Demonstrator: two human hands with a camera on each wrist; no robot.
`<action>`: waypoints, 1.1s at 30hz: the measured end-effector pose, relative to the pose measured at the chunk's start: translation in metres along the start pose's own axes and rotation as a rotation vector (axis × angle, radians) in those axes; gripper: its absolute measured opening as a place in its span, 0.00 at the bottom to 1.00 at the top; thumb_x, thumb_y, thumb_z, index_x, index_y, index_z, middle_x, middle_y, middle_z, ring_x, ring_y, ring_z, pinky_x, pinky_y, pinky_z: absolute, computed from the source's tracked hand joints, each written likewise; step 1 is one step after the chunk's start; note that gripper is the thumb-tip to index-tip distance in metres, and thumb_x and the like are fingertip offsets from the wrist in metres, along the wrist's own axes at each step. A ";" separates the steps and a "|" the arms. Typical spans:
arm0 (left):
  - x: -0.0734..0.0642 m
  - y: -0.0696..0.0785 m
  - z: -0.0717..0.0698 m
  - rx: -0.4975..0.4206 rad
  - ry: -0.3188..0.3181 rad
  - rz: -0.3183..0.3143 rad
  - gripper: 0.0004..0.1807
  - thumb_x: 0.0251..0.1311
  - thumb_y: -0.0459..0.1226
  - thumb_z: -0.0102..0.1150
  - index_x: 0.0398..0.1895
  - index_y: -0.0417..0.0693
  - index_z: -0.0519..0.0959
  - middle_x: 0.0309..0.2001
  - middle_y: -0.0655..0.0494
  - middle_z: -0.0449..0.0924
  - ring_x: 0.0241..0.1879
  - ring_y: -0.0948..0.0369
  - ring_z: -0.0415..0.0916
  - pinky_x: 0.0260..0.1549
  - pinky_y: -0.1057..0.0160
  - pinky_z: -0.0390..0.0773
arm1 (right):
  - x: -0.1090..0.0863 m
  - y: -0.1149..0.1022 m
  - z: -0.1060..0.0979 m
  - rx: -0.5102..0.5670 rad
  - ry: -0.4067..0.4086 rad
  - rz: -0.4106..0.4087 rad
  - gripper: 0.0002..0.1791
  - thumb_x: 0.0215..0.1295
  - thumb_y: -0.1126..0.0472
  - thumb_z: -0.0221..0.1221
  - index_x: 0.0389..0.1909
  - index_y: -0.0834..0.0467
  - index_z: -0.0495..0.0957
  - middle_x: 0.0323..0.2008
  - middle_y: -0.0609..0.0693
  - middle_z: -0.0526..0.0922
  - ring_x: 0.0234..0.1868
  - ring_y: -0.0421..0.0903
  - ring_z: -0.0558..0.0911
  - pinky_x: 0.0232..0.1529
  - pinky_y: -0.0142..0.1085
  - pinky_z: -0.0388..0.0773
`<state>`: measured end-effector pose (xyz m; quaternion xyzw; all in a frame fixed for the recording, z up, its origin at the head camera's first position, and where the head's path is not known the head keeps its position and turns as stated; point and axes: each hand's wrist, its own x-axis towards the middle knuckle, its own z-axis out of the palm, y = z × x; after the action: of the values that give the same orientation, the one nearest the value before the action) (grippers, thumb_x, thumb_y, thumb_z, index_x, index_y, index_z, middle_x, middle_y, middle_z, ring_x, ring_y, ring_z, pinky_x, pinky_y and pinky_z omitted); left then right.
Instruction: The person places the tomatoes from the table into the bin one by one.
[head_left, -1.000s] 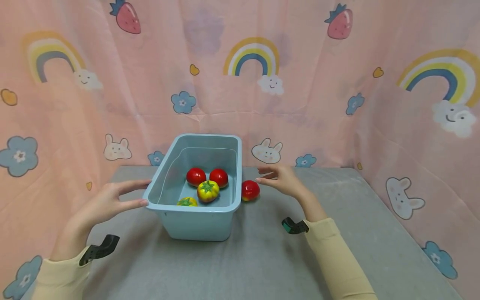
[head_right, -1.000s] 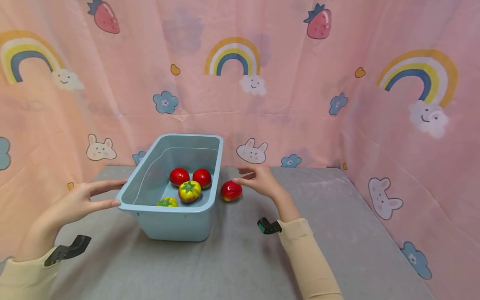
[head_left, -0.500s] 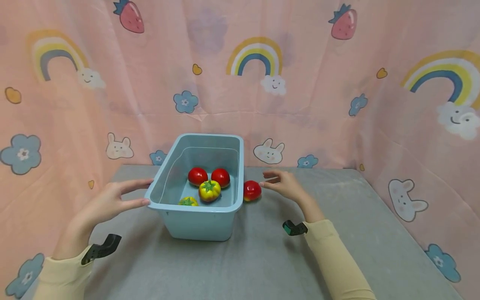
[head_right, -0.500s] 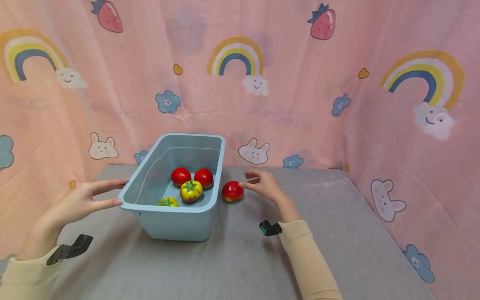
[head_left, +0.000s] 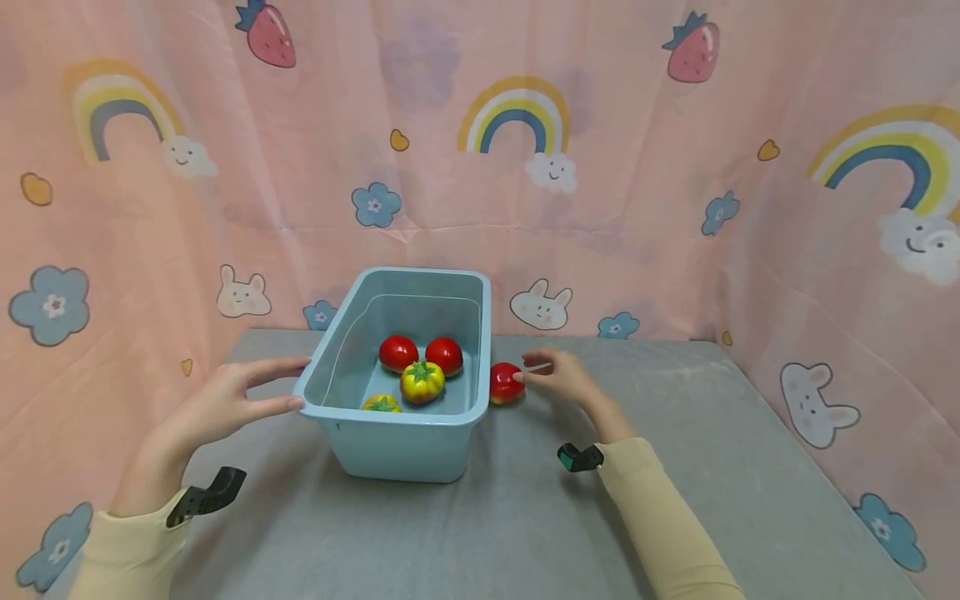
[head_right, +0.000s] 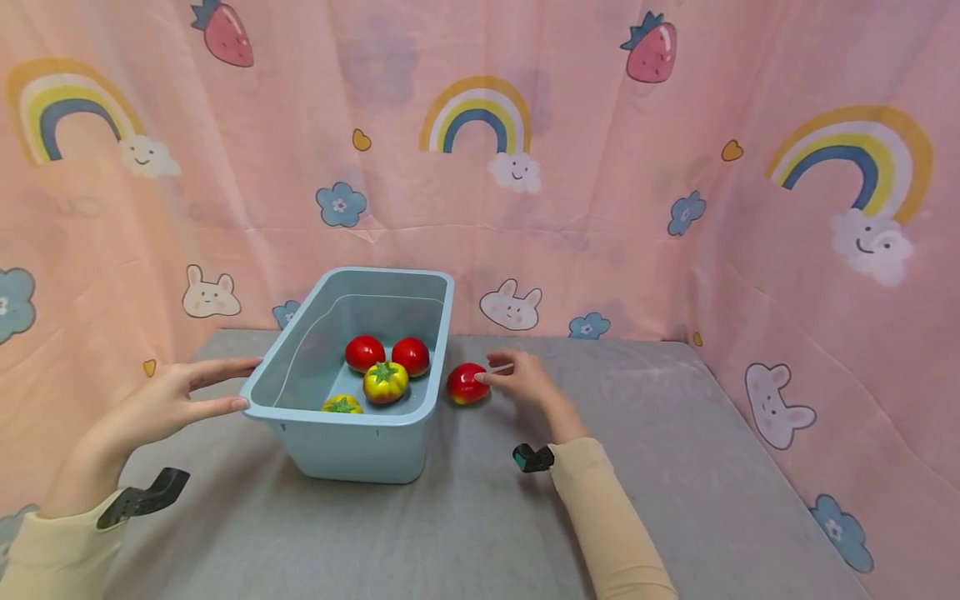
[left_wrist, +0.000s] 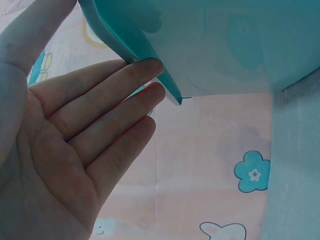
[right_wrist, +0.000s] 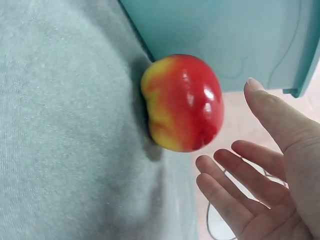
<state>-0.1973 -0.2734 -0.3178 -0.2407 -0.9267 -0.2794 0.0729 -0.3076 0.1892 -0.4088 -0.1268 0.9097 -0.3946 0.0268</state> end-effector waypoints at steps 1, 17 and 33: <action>0.000 0.000 0.000 0.003 0.002 0.002 0.29 0.56 0.48 0.65 0.62 0.55 0.74 0.57 0.58 0.78 0.58 0.64 0.73 0.50 0.56 0.74 | 0.001 0.001 0.001 0.001 -0.007 0.006 0.30 0.59 0.48 0.64 0.59 0.59 0.74 0.55 0.57 0.79 0.54 0.55 0.78 0.52 0.48 0.77; 0.000 0.002 0.000 -0.020 -0.009 -0.007 0.30 0.56 0.47 0.65 0.63 0.53 0.73 0.58 0.55 0.78 0.59 0.52 0.72 0.50 0.50 0.74 | 0.011 0.012 0.016 0.016 -0.050 0.048 0.34 0.56 0.44 0.65 0.60 0.57 0.72 0.57 0.56 0.77 0.55 0.55 0.77 0.51 0.46 0.78; 0.000 0.001 0.000 -0.026 -0.007 -0.018 0.30 0.56 0.48 0.65 0.63 0.53 0.73 0.58 0.55 0.78 0.59 0.51 0.72 0.50 0.47 0.74 | 0.013 0.008 0.029 0.060 -0.046 0.068 0.36 0.55 0.46 0.67 0.63 0.56 0.69 0.58 0.55 0.75 0.56 0.54 0.76 0.51 0.44 0.78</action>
<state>-0.1969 -0.2727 -0.3176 -0.2342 -0.9253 -0.2914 0.0639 -0.3177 0.1708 -0.4343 -0.1039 0.9004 -0.4174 0.0648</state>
